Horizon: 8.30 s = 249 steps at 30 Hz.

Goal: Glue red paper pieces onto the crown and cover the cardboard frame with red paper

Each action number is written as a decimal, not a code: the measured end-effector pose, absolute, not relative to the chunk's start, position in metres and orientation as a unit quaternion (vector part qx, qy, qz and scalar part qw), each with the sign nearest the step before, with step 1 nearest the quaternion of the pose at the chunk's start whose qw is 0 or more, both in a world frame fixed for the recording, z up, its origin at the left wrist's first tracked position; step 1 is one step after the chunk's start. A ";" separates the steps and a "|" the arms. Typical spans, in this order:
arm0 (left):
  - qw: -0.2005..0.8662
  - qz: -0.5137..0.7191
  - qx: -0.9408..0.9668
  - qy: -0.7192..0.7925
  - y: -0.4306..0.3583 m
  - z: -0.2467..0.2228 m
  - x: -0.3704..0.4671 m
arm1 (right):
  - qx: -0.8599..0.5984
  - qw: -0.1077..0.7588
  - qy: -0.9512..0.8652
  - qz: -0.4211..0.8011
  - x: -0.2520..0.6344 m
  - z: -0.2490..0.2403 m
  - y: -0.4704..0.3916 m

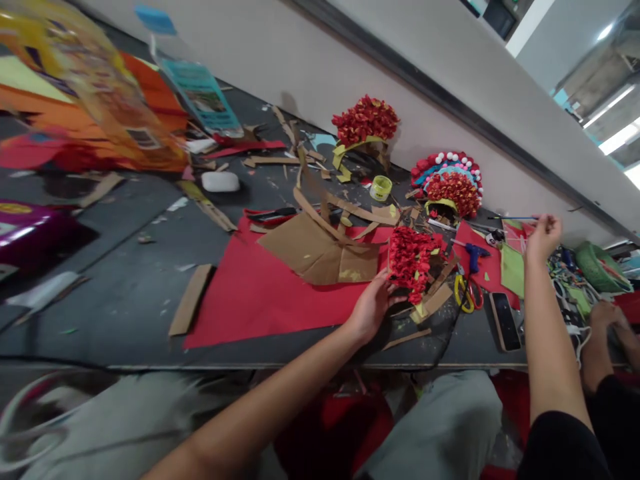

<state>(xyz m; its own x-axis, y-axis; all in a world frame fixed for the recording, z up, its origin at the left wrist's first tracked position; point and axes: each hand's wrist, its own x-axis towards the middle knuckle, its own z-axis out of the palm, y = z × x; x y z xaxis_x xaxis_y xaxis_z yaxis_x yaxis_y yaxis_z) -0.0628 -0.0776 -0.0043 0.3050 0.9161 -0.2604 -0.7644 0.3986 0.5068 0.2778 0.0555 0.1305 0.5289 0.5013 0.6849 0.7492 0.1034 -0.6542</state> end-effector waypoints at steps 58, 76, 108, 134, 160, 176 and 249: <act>0.762 0.555 0.173 0.285 -0.070 -0.021 -0.060 | -0.421 0.435 -0.765 -0.219 0.107 0.134 -0.055; 0.757 0.570 0.185 0.260 -0.070 -0.020 -0.059 | -0.263 0.257 -0.920 -0.136 0.084 0.117 -0.093; 0.757 0.566 0.195 0.264 -0.068 -0.023 -0.056 | -0.628 0.380 -0.588 0.341 0.132 0.108 0.082; 0.754 0.570 0.185 0.270 -0.068 -0.024 -0.055 | -0.524 0.398 -0.753 -0.009 0.108 0.115 0.030; 0.750 0.575 0.177 0.274 -0.068 -0.024 -0.053 | -0.378 0.413 -0.818 -0.136 0.078 0.141 -0.077; 0.754 0.572 0.174 0.271 -0.067 -0.025 -0.053 | -0.619 0.493 -0.528 0.308 0.144 0.081 0.074; 0.759 0.563 0.171 0.279 -0.068 -0.025 -0.054 | -0.699 0.470 -0.504 0.193 0.210 0.071 0.106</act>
<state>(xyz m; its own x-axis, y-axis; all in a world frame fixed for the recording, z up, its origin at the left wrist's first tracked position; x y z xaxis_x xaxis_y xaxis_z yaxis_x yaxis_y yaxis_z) -0.0543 -0.0677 -0.0248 0.2106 0.9498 -0.2312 -0.7582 0.3080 0.5747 0.2100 0.1062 0.0707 0.4180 0.8851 0.2045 0.5227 -0.0502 -0.8510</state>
